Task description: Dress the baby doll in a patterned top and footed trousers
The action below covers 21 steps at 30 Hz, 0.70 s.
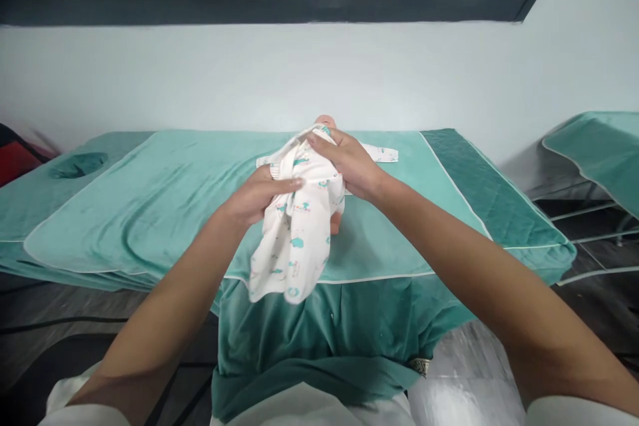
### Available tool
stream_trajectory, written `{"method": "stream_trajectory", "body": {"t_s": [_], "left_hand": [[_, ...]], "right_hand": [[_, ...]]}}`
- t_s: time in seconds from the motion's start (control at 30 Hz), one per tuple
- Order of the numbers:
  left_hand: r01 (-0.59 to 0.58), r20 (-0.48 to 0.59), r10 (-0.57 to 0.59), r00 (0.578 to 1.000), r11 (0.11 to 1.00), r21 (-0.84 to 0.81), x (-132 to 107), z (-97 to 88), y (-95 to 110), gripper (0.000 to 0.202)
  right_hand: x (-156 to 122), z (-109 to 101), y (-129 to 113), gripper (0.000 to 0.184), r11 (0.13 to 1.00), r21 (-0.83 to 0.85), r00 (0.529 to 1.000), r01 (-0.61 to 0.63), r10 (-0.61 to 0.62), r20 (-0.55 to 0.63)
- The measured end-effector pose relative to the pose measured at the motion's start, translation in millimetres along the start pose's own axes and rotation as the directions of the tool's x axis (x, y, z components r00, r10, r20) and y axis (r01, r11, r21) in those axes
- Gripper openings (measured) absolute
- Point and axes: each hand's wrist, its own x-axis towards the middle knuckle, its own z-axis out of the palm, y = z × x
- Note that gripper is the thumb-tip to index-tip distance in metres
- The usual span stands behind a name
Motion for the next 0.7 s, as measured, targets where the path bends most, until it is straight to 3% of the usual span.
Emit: {"method": "stream_trajectory", "body": {"t_s": [0.1,0.17,0.23,0.37,0.5,0.6,0.7], "left_hand": [[-0.138,-0.128,0.128,0.983,0.988,-0.072,9,-7.3,-5,0.04],[-0.164,-0.149,0.149,0.978,0.982,-0.089,14,-8.6,-10,0.039],[-0.141,-0.147,0.124,0.981,0.983,-0.115,19,-7.9,-16,0.04],[-0.052,-0.12,0.027,0.992,0.977,-0.208,29,-6.8,-29,0.044],[0.102,0.038,-0.096,0.995,0.971,-0.214,31,-15.5,-37,0.046],[0.131,0.087,-0.118,0.989,0.977,-0.167,29,-25.8,-41,0.047],[0.015,-0.038,-0.024,0.999,0.974,-0.228,28,-30.9,-46,0.051]], "right_hand": [[2,-4,1,0.044,0.977,-0.155,0.96,-0.144,0.176,0.218],[4,-7,4,0.043,0.946,-0.255,0.92,-0.202,0.273,0.281],[7,-9,9,0.041,0.94,-0.265,0.933,-0.216,0.279,0.227],[16,-10,24,0.039,0.982,-0.112,0.987,-0.153,0.156,0.022],[21,-10,37,0.043,0.993,0.047,0.991,-0.112,0.115,-0.061],[21,-11,42,0.046,0.99,0.092,0.99,-0.107,0.114,-0.077],[19,-15,47,0.043,0.985,0.04,0.986,-0.167,0.166,0.029]]}}
